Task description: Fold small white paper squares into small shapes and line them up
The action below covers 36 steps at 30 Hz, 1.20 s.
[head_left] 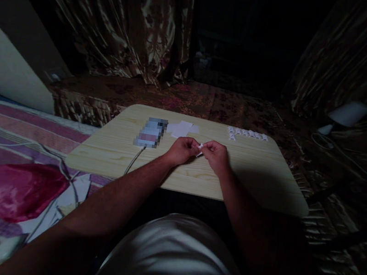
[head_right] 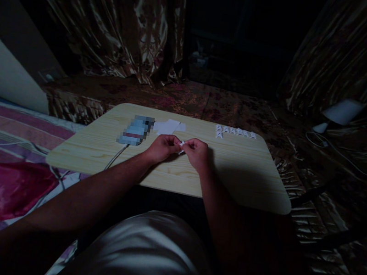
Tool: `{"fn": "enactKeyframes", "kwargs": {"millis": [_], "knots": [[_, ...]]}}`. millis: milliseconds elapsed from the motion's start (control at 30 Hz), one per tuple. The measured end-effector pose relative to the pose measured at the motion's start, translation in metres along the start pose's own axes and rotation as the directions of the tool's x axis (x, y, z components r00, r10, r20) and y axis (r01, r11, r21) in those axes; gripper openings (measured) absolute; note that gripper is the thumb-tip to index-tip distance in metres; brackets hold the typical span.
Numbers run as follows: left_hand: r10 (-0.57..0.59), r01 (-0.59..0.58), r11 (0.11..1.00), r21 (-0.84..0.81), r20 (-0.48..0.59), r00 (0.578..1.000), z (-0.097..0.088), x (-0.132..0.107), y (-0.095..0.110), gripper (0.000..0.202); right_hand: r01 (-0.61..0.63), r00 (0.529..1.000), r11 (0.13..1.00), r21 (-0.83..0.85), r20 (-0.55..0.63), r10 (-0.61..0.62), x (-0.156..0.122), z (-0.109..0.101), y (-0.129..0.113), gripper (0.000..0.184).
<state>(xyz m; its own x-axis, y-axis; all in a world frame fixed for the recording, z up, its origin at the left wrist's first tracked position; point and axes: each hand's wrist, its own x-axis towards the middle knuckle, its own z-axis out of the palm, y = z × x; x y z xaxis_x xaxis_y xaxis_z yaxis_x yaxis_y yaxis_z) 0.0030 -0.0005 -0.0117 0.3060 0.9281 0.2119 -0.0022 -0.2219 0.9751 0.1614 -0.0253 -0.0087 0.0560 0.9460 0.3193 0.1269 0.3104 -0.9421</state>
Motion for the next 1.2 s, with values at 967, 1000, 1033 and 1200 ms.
{"fn": "enactKeyframes", "kwargs": {"millis": [967, 1000, 1033, 1200], "knots": [[-0.046, 0.046, 0.999, 0.009, 0.002, 0.999, 0.0017, -0.0027, 0.0064, 0.03, -0.036, 0.999, 0.999, 0.017, 0.009, 0.036, 0.0002, 0.0013, -0.0013, 0.021], [-0.045, 0.045, 0.999, 0.003, 0.001, 0.999, 0.0019, -0.0027, 0.0065, 0.03, -0.037, 0.999, 0.999, 0.012, 0.007, 0.037, 0.0004, 0.0011, -0.0007, 0.021], [-0.046, 0.046, 0.999, 0.005, 0.002, 0.999, 0.002, -0.0028, 0.0064, 0.03, -0.036, 0.999, 0.999, 0.004, 0.006, 0.036, 0.0007, 0.0009, 0.0001, 0.021], [-0.04, 0.038, 0.997, 0.061, 0.035, 0.999, 0.0025, -0.003, 0.0032, 0.029, 0.0, 1.0, 1.0, -0.024, 0.01, 0.0, 0.0014, -0.0003, 0.0039, 0.015]]}}
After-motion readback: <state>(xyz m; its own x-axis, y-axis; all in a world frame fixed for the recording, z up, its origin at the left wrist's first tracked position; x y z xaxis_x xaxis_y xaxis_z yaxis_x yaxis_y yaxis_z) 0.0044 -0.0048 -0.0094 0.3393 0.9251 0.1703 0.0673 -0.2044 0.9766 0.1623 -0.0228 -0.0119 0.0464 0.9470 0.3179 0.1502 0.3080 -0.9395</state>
